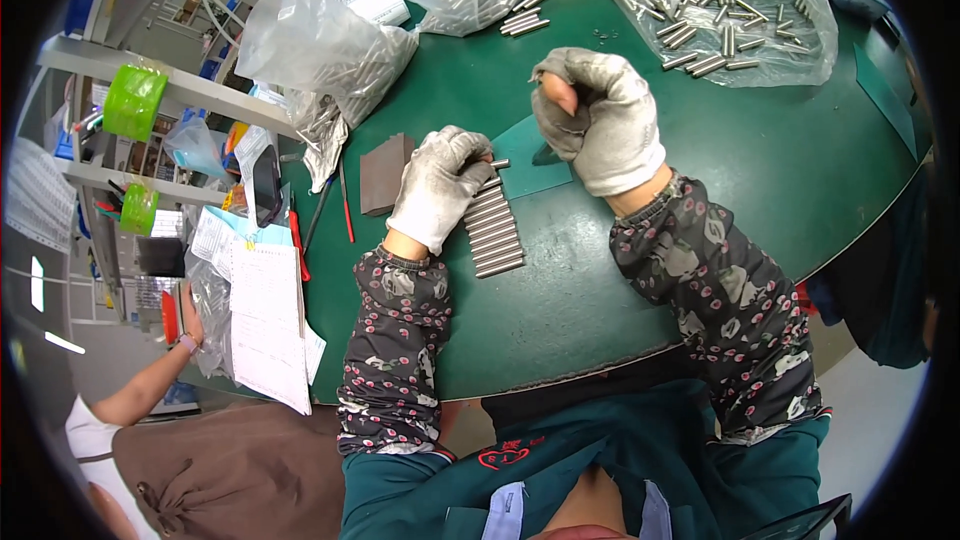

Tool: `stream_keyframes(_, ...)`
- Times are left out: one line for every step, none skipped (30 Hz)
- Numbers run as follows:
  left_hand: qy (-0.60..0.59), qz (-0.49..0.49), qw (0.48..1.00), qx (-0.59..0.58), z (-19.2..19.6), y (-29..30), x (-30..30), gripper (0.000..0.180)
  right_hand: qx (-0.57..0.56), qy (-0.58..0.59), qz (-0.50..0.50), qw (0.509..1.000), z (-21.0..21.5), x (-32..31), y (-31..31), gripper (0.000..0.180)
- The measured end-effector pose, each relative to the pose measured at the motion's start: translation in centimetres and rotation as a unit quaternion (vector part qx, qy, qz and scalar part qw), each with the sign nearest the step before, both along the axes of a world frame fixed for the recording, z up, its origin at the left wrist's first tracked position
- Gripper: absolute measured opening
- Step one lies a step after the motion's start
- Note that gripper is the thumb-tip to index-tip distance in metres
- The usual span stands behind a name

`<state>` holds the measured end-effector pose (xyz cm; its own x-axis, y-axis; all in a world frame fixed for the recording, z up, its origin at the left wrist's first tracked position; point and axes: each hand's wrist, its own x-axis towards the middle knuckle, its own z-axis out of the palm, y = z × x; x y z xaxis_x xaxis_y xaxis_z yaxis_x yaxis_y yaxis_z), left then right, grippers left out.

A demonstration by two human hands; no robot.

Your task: Sorting and arranging small cylindrical metal pins into rows on a green workbench.

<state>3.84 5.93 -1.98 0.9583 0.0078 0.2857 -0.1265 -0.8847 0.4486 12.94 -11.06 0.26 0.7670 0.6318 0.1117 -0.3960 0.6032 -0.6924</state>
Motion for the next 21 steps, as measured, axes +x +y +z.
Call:
stream_keyframes(-0.001, -0.002, 1.000, -0.005, -0.1, 0.0, 0.0, 0.016, 0.001, 0.000, -0.003, 1.000, -0.1, 0.0, 0.0, 0.033)
stream_keyframes(0.002, -0.004, 1.000, -0.007, -0.2, 0.0, 0.1, 0.016, 0.021, -0.014, 0.013, 1.000, -0.2, 0.0, 0.1, 0.033)
stream_keyframes(0.002, -0.006, 1.000, -0.006, -0.2, 0.0, 0.1, 0.016, 0.040, -0.029, 0.028, 0.998, -0.3, 0.0, 0.1, 0.034)
stream_keyframes(0.008, 0.000, 1.000, -0.011, -0.1, -0.1, 0.1, 0.016, 0.032, -0.042, 0.024, 0.998, -0.1, -0.3, 0.2, 0.036)
stream_keyframes(0.013, 0.007, 1.000, -0.016, -0.1, -0.2, 0.1, 0.015, 0.032, -0.041, 0.023, 0.998, -0.3, -0.3, 0.5, 0.036)
stream_keyframes(0.014, 0.005, 1.000, -0.016, -0.1, -0.2, 0.1, 0.015, 0.036, -0.049, 0.022, 0.998, -0.7, -0.3, 0.8, 0.036)
stream_keyframes(0.015, 0.009, 1.000, -0.021, -0.1, -0.2, 0.1, 0.015, 0.040, -0.057, 0.023, 0.997, -0.8, -0.3, 1.1, 0.036)
stream_keyframes(0.017, 0.014, 0.999, -0.026, -0.1, -0.2, 0.0, 0.015, 0.038, -0.046, 0.022, 0.998, -0.8, -0.5, 1.2, 0.036)
stream_keyframes(0.017, 0.013, 0.999, -0.027, -0.2, -0.2, 0.0, 0.015, 0.037, -0.046, 0.022, 0.998, -0.9, -0.5, 1.2, 0.036)
stream_keyframes(0.017, 0.015, 0.999, -0.024, -0.2, -0.2, 0.0, 0.015, 0.030, -0.066, 0.026, 0.997, -0.9, -0.6, 1.2, 0.035)
stream_keyframes(0.016, 0.017, 1.000, -0.021, -0.2, -0.2, 0.0, 0.016, 0.023, -0.085, 0.030, 0.996, -0.8, -0.6, 1.2, 0.034)
stream_keyframes(0.016, 0.018, 0.999, -0.022, -0.2, -0.2, 0.0, 0.016, 0.022, -0.085, 0.031, 0.996, -0.8, -0.6, 1.2, 0.034)
stream_keyframes(0.014, 0.019, 1.000, -0.019, -0.2, -0.2, 0.0, 0.016, 0.011, -0.085, 0.025, 0.996, -0.7, -0.6, 1.2, 0.034)
stream_keyframes(0.013, 0.020, 1.000, -0.017, -0.2, -0.2, 0.0, 0.016, -0.001, -0.086, 0.019, 0.996, -0.6, -0.7, 1.3, 0.033)
stream_keyframes(0.012, 0.021, 1.000, -0.017, -0.2, -0.2, 0.0, 0.016, -0.001, -0.087, 0.020, 0.996, -0.6, -0.7, 1.4, 0.033)
stream_keyframes(0.013, 0.021, 1.000, -0.019, -0.2, -0.2, -0.1, 0.016, 0.005, -0.093, 0.020, 0.995, -0.6, -0.8, 1.4, 0.033)
stream_keyframes(0.014, 0.021, 0.999, -0.021, -0.2, -0.1, -0.1, 0.016, 0.011, -0.099, 0.020, 0.995, -0.5, -0.8, 1.5, 0.033)
stream_keyframes(0.014, 0.021, 0.999, -0.022, -0.2, -0.1, -0.1, 0.016, 0.010, -0.100, 0.021, 0.995, -0.5, -0.9, 1.5, 0.033)
stream_keyframes(0.015, 0.020, 1.000, -0.017, -0.1, -0.2, -0.1, 0.016, 0.006, -0.106, 0.013, 0.994, -0.4, -0.9, 1.4, 0.033)
stream_keyframes(0.017, 0.019, 1.000, -0.012, -0.2, -0.2, 0.0, 0.016, 0.002, -0.113, 0.005, 0.994, -0.4, -0.9, 1.4, 0.033)
stream_keyframes(0.017, 0.020, 1.000, -0.013, -0.2, -0.2, 0.0, 0.016, 0.001, -0.113, 0.005, 0.994, -0.4, -0.9, 1.4, 0.033)
